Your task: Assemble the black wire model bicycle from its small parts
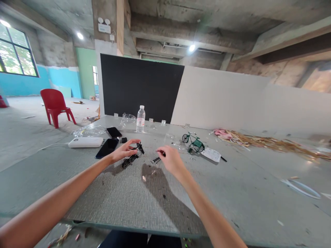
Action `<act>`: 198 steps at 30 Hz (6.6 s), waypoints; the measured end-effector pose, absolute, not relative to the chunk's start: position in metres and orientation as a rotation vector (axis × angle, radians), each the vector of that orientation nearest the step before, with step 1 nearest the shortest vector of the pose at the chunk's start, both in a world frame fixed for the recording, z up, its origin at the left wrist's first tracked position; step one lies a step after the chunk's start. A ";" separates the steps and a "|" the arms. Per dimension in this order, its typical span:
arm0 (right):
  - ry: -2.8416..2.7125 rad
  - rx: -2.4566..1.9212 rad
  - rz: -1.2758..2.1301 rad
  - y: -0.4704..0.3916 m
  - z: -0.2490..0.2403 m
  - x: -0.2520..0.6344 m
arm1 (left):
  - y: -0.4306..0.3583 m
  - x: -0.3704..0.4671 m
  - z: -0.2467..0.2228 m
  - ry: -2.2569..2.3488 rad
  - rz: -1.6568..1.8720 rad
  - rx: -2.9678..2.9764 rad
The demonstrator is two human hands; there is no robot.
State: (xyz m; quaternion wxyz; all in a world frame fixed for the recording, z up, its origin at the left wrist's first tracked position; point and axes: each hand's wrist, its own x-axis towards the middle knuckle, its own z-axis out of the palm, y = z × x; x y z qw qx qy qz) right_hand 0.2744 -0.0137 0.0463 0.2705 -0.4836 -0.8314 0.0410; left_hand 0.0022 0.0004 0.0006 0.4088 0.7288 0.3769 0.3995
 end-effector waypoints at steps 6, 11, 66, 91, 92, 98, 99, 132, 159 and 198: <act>-2.186 -1.109 0.120 0.009 0.049 0.229 | 0.001 0.003 -0.002 0.902 1.032 1.793; -1.961 -1.036 0.241 0.017 0.019 0.213 | 0.005 0.005 -0.004 0.921 1.042 1.768; -1.730 -1.152 0.574 0.004 0.010 0.194 | -0.003 0.009 0.003 0.926 1.029 1.750; -1.599 -1.128 0.817 0.009 0.003 0.194 | -0.003 0.010 0.004 0.912 1.044 1.759; -1.587 -1.124 0.842 0.008 0.004 0.194 | -0.003 0.009 0.004 0.913 1.048 1.766; -1.551 -1.114 0.933 0.004 0.007 0.192 | -0.002 0.010 0.003 0.912 1.057 1.782; -1.563 -1.112 0.921 0.004 0.007 0.192 | -0.002 0.010 0.003 0.912 1.057 1.779; -1.937 -1.188 0.334 -0.001 0.006 0.200 | -0.002 0.014 0.005 0.985 1.111 1.834; -2.065 -1.300 0.240 -0.004 0.010 0.199 | 0.003 0.016 -0.001 0.981 1.147 1.831; -2.371 -1.566 -0.091 -0.012 0.021 0.207 | 0.005 0.013 -0.005 1.011 1.205 1.829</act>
